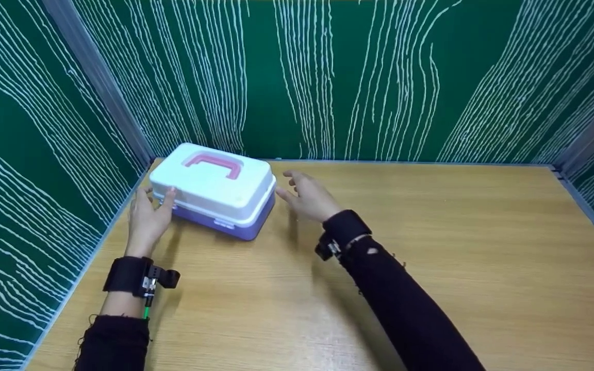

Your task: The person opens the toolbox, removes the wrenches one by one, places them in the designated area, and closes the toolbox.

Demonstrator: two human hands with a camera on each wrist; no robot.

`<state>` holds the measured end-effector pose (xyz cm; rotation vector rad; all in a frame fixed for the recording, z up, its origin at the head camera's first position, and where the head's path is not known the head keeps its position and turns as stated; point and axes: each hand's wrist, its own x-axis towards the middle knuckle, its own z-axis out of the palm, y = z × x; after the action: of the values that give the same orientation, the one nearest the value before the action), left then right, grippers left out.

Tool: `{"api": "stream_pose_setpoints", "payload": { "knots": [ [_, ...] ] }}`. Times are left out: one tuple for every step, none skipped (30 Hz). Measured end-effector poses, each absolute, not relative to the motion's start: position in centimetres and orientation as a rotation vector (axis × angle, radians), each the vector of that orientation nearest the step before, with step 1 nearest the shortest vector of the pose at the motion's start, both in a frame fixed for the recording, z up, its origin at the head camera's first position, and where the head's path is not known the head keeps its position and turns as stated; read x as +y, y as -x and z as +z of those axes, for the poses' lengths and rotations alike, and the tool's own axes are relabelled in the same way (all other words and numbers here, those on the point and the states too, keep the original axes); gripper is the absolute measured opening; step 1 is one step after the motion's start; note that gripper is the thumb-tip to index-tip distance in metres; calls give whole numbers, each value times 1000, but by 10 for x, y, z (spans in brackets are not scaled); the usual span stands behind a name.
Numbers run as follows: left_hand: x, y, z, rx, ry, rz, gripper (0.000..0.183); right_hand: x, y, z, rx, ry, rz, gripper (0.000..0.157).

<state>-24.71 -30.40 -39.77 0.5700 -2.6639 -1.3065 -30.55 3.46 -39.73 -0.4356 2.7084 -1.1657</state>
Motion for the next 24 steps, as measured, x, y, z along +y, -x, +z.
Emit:
{"api": "stream_pose_setpoints", "payload": {
  "knots": [
    [-305,249,-399,-2665,-580,-1321,86,31,307,-397,2698,432,-1181,64],
    [-305,251,-400,-2668,-586,-1336,87,28,308,-398,2687,427,-1195,65],
    [-306,252,-401,-2671,-590,-1346,88,26,309,-398,2678,423,-1206,66],
    [-306,254,-402,-2673,-596,-1356,89,23,310,-398,2671,416,-1214,67],
    [-306,255,-402,-2674,-597,-1369,91,21,310,-398,2664,412,-1221,68],
    [-306,256,-403,-2671,-597,-1383,92,19,311,-399,2659,405,-1225,69],
    [-306,257,-403,-2668,-601,-1398,93,18,312,-399,2654,401,-1230,70],
    [-305,258,-403,-2663,-597,-1409,94,16,312,-400,2647,400,-1234,71],
    [-305,258,-404,-2655,-595,-1419,94,15,313,-400,2642,399,-1237,72],
    [-305,259,-404,-2647,-593,-1432,94,14,313,-401,2638,401,-1242,73],
    [-305,260,-404,-2638,-587,-1437,94,13,314,-401,2636,417,-1246,73],
    [-305,260,-404,-2631,-587,-1440,95,12,315,-402,2633,430,-1251,74],
    [-305,261,-404,-2626,-586,-1442,95,10,316,-402,2630,448,-1256,74],
    [-305,261,-404,-2619,-586,-1447,95,9,317,-402,2627,462,-1257,74],
    [-305,262,-404,-2613,-591,-1456,95,8,318,-402,2624,474,-1257,74],
    [-305,262,-404,-2612,-594,-1459,96,7,318,-402,2621,484,-1259,74],
    [-306,262,-403,-2606,-596,-1463,96,6,319,-402,2619,493,-1259,74],
    [-306,262,-403,-2605,-606,-1472,96,5,319,-402,2616,488,-1258,75],
    [-306,263,-403,-2604,-615,-1479,97,4,320,-402,2615,483,-1254,75],
    [-307,263,-403,-2602,-623,-1488,97,3,320,-402,2616,474,-1248,75],
    [-307,264,-403,-2601,-632,-1496,97,2,321,-402,2616,463,-1246,76],
    [-308,264,-403,-2602,-641,-1500,97,1,322,-402,2617,456,-1244,76],
    [-308,265,-403,-2599,-651,-1508,97,1,323,-402,2619,451,-1239,76],
    [-309,267,-403,-2604,-660,-1512,97,0,324,-402,2623,447,-1233,76]
  ]
}}
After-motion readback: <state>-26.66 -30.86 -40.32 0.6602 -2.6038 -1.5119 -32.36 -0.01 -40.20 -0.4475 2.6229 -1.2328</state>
